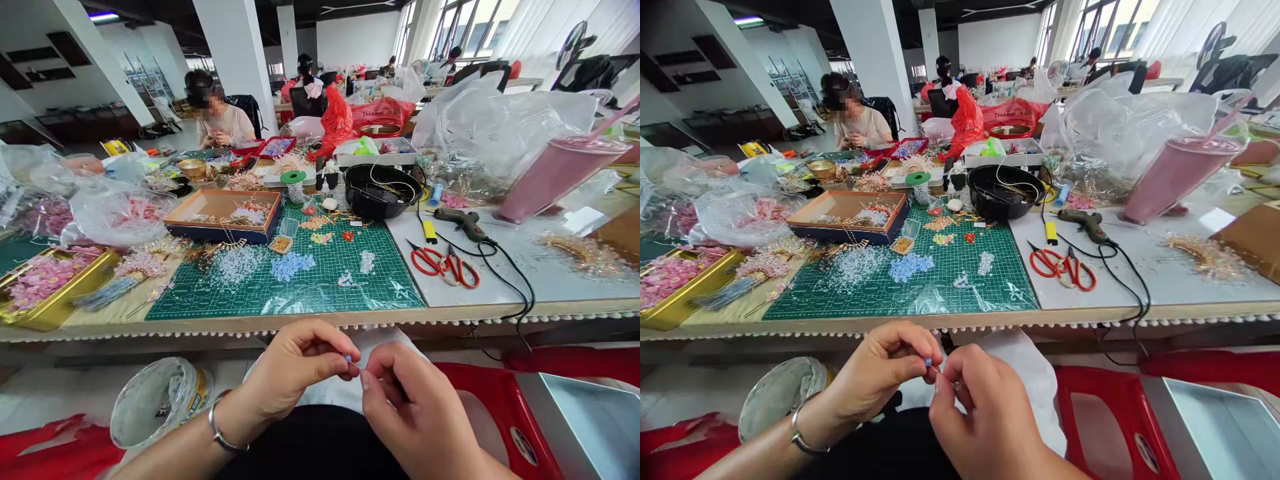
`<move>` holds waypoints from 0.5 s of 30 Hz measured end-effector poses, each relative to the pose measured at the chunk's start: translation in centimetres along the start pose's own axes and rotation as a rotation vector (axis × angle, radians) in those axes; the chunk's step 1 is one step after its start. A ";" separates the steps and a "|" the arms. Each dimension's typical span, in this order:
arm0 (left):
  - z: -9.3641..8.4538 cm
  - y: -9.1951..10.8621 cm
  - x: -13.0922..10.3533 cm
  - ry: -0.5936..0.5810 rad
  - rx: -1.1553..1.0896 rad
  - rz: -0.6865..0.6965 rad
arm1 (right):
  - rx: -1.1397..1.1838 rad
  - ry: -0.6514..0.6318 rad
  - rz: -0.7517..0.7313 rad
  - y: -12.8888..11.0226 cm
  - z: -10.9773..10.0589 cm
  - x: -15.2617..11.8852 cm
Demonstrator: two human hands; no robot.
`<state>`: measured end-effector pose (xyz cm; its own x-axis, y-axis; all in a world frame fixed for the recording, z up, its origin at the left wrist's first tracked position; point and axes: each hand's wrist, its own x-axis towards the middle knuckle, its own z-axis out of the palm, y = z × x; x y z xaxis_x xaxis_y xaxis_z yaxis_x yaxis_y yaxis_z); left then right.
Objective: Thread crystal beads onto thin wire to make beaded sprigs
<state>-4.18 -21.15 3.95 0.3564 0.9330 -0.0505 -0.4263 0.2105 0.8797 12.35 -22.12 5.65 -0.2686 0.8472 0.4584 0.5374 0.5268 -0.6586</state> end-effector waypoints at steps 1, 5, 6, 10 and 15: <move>-0.1 0.1 0.1 -0.006 0.021 0.006 | -0.008 -0.004 0.003 0.1 0.1 0.1; -0.4 0.5 0.5 -0.008 0.168 0.023 | 0.015 -0.062 0.032 0.6 0.3 0.2; -0.5 0.6 0.5 -0.002 0.196 0.013 | 0.033 -0.085 0.049 0.8 0.4 0.2; -0.5 1.1 0.6 0.000 0.351 -0.031 | 0.157 -0.188 0.164 1.5 0.7 0.0; -0.9 1.7 0.7 -0.005 0.815 0.212 | 0.357 -0.258 0.326 1.9 1.4 0.2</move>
<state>-5.41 -19.84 5.00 0.3406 0.9274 0.1544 0.2482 -0.2471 0.9367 12.17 -20.87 3.64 -0.3448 0.9364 0.0650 0.3328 0.1867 -0.9243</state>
